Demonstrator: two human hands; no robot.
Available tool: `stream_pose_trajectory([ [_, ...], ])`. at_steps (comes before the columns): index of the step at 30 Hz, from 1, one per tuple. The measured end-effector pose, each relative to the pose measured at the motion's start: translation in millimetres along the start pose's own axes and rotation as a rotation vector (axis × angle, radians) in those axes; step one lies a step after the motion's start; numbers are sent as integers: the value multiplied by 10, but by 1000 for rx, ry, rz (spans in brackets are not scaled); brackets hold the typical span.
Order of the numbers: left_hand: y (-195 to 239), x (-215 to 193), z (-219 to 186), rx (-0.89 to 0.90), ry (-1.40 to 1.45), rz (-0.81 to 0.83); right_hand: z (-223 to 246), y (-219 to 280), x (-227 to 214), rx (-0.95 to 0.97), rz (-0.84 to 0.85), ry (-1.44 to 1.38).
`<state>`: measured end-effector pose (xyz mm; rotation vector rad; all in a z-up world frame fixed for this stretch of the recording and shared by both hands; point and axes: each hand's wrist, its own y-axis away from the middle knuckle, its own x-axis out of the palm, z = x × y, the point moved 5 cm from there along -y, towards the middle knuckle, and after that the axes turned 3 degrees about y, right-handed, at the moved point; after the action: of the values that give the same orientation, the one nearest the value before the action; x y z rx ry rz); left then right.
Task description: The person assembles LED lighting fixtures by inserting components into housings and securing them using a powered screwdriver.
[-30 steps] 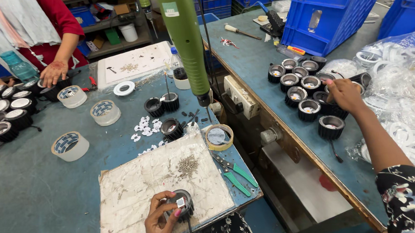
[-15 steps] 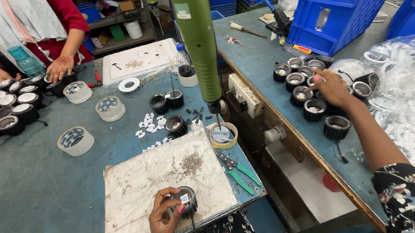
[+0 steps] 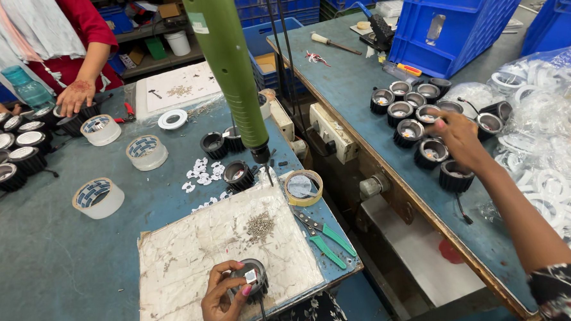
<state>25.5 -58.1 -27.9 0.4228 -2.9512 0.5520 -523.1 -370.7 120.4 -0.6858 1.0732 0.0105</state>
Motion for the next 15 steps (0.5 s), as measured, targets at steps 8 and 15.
stream_pose_trajectory([
  [8, -26, -58, 176, 29, -30, 4, -752, -936, 764, 309, 330, 277],
  [15, -43, -151, 334, 134, -44, 78, -1262, -1326, 556, 585, 142, 205],
])
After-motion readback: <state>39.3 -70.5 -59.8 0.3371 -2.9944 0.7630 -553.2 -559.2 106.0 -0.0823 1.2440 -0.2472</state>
